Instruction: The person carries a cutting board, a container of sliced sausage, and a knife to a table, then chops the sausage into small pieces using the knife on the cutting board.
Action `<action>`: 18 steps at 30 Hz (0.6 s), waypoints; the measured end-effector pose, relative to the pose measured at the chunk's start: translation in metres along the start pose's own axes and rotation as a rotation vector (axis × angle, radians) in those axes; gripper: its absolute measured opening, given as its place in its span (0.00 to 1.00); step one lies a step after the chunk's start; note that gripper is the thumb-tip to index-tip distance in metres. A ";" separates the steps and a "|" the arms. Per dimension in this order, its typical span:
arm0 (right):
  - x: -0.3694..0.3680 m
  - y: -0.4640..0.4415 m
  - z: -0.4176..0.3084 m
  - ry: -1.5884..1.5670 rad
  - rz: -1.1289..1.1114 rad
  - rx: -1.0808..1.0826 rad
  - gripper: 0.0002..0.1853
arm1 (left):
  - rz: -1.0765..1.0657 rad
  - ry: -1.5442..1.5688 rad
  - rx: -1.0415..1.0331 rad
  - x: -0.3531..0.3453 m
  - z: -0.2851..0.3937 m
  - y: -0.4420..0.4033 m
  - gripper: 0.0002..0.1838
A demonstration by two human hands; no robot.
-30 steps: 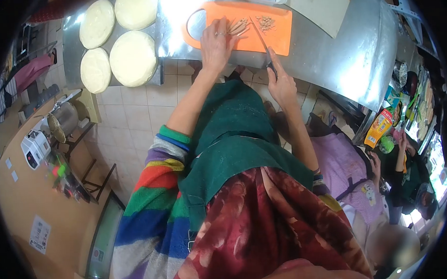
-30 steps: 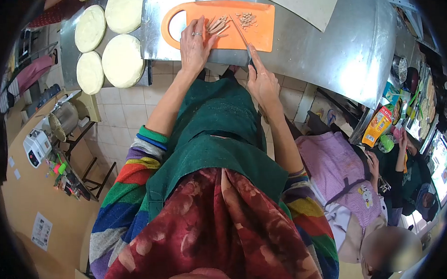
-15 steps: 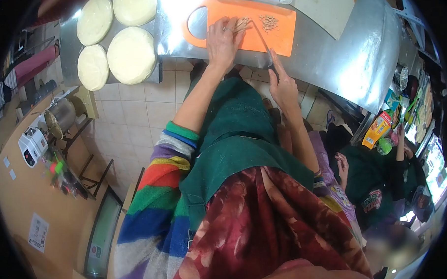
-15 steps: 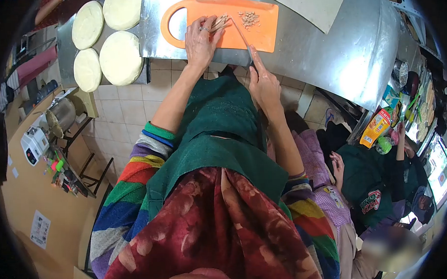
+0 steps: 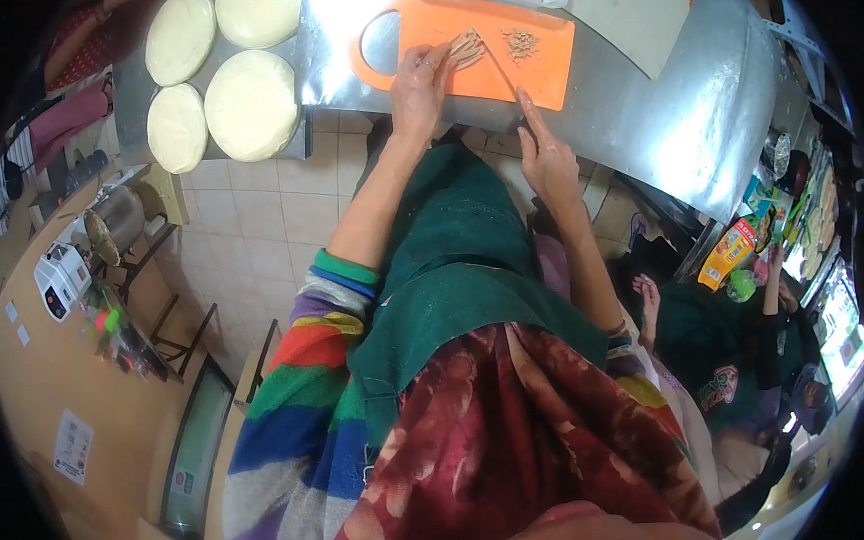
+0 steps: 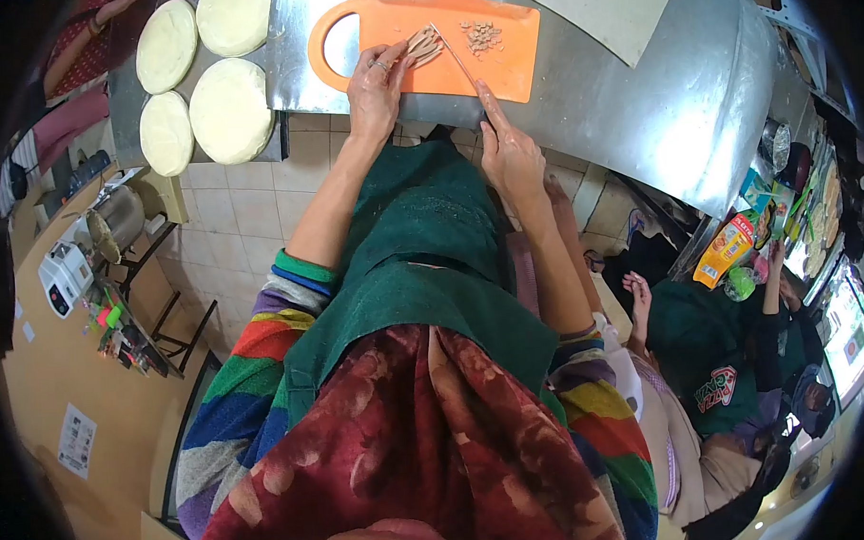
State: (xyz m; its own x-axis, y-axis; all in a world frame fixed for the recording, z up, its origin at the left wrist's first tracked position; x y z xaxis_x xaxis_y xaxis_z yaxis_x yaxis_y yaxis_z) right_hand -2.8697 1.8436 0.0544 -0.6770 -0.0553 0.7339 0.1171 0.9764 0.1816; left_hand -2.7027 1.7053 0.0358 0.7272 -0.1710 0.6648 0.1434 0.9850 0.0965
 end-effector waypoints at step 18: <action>-0.002 0.001 -0.013 -0.103 -0.037 -0.080 0.30 | 0.113 -0.230 -0.178 -0.016 0.022 0.001 0.29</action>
State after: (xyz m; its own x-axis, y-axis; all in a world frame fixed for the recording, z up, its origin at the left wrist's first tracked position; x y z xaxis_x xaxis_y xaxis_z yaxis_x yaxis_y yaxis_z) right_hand -2.8585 1.8425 0.0613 -0.7526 -0.0648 0.6553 0.1459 0.9540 0.2619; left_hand -2.7289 1.7094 0.0414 0.5775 -0.0300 0.8158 0.2003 0.9740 -0.1060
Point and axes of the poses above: each hand's wrist, its own y-axis away from the middle knuckle, its own x-axis out of the back of the hand, z = x × y, the point moved 7 cm from there along -y, towards the middle knuckle, and after that the axes turned 11 degrees about x, right-handed, at the moved point
